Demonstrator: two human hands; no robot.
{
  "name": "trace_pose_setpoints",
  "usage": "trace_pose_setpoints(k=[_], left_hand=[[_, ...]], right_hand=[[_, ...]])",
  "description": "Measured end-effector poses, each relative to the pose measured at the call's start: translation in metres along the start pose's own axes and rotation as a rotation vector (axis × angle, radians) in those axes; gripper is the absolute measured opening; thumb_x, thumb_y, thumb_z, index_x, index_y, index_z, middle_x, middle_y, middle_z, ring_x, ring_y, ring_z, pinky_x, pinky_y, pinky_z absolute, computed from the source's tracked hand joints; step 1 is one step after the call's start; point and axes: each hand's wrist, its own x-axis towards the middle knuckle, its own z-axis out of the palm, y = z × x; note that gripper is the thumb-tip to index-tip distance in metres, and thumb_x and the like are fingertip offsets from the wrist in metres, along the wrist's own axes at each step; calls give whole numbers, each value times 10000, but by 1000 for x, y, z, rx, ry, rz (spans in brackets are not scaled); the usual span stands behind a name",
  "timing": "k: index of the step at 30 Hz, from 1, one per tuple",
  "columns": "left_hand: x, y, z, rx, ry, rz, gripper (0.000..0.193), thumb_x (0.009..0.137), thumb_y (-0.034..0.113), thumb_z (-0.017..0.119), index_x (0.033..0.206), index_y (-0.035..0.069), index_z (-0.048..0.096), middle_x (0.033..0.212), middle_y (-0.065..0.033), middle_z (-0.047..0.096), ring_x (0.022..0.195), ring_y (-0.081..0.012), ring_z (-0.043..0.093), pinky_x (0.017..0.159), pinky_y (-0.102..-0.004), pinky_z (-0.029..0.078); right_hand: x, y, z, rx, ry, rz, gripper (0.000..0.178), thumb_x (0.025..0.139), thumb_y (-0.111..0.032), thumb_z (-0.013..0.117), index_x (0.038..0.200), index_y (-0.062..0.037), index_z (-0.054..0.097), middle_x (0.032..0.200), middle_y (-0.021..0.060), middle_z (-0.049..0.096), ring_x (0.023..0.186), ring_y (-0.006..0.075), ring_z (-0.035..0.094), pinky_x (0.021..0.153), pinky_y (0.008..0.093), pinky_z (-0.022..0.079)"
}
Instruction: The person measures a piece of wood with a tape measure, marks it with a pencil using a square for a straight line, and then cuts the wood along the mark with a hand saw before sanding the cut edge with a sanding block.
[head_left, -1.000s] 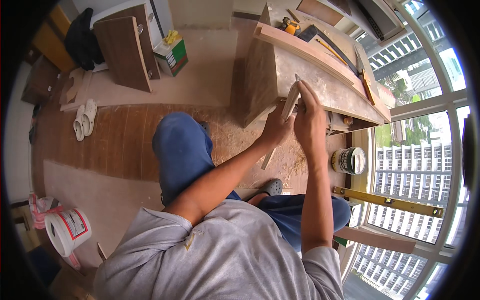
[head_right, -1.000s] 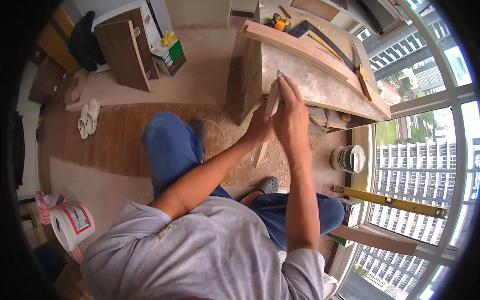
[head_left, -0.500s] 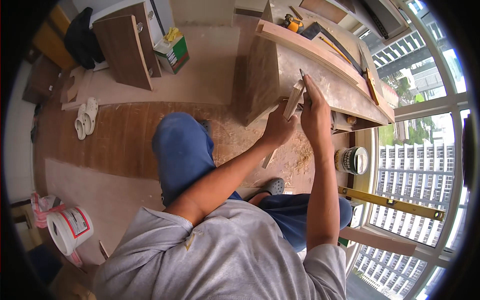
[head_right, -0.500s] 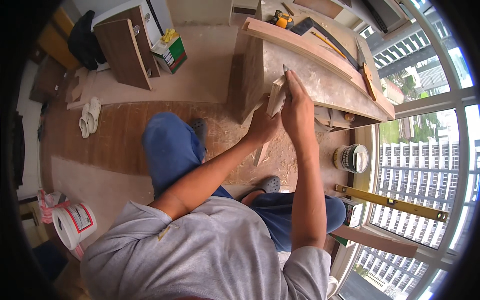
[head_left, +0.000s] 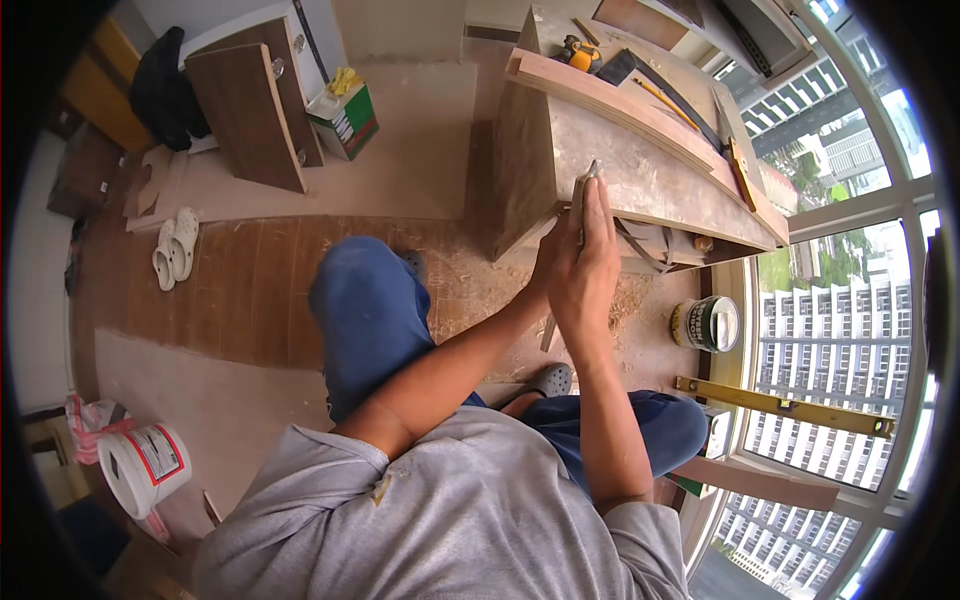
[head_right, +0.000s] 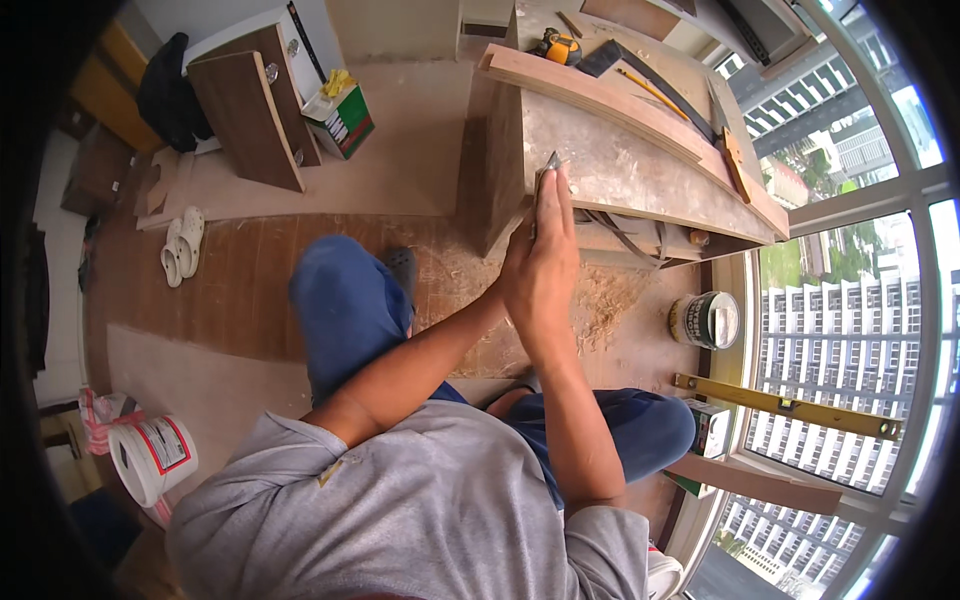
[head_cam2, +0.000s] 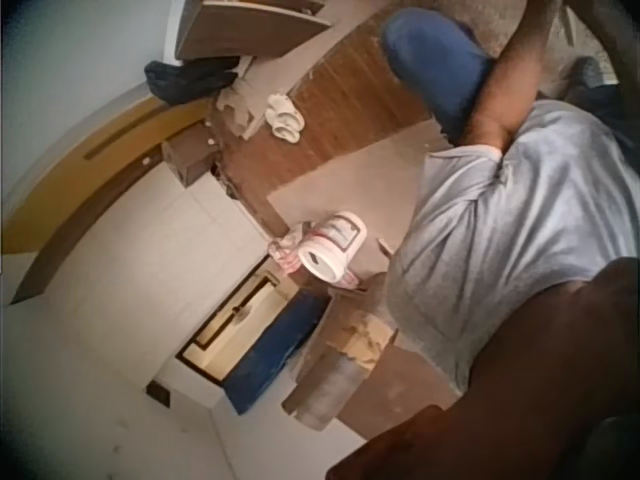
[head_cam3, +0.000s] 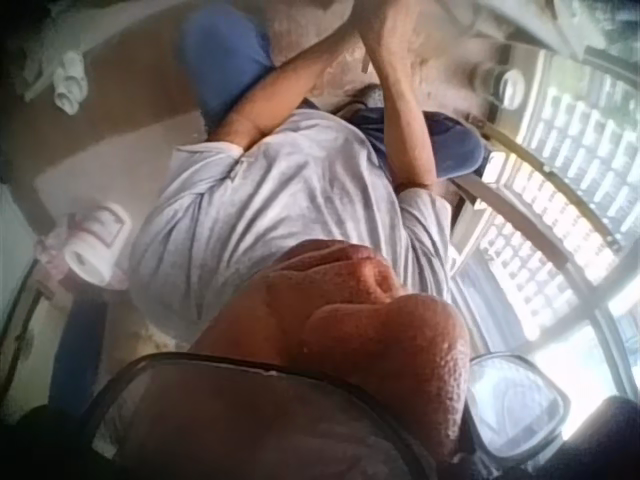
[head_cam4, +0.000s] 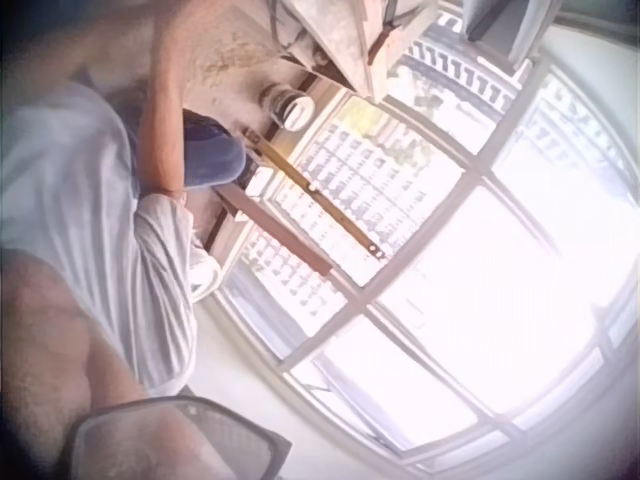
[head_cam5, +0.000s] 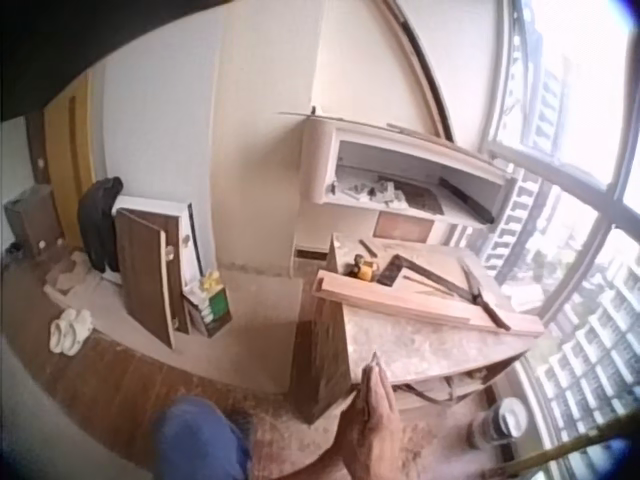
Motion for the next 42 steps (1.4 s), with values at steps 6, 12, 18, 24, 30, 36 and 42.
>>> trace_pose_setpoints(k=[6,12,18,24,30,36,42], left_hand=[[2,9,-4,65,-102,-228,519,1012,344,598,1437,81,459,1341,-246,605,1232,-425,603,998,-462,494],[2,21,0,-3,-77,-271,366,1020,256,588,1324,57,538,1254,-238,651,1173,-422,638,936,-475,513],[2,10,-4,133,46,-140,305,901,38,579,1205,41,598,1011,-257,689,964,-439,690,810,-486,554],[1,3,-5,162,1,-233,384,915,93,590,1293,29,606,1036,-253,707,963,-404,712,829,-460,561],[2,10,-1,101,28,-190,229,886,17,593,1114,22,603,960,-264,674,902,-478,663,760,-510,536],[2,2,-3,165,24,-180,386,901,77,602,1284,23,609,1041,-257,710,980,-430,704,841,-458,560],[1,4,-7,161,38,-192,340,898,76,603,1231,7,627,1024,-256,710,963,-438,702,822,-461,562]], right_hand=[[19,14,0,56,-53,50,510,986,8,534,1490,65,476,1499,330,498,1404,477,485,1186,467,394],[44,31,-14,96,-123,122,414,1025,-46,516,1427,48,552,1461,288,557,1388,463,503,1169,463,416],[50,18,-57,-139,-378,-119,395,995,0,515,1378,20,606,1433,249,593,1348,416,555,1137,451,441],[54,6,-74,-176,-509,-201,445,968,48,509,1404,6,585,1444,236,589,1336,425,554,1110,438,467],[69,35,-72,-183,-532,-117,456,959,57,516,1404,-3,592,1440,238,590,1311,431,570,1092,445,481],[61,28,-73,-191,-496,-132,440,969,53,509,1394,-10,603,1446,237,585,1301,428,580,1081,442,493],[54,6,-76,-254,-528,-183,446,980,40,494,1414,-4,583,1434,246,593,1328,401,569,1099,441,478]])
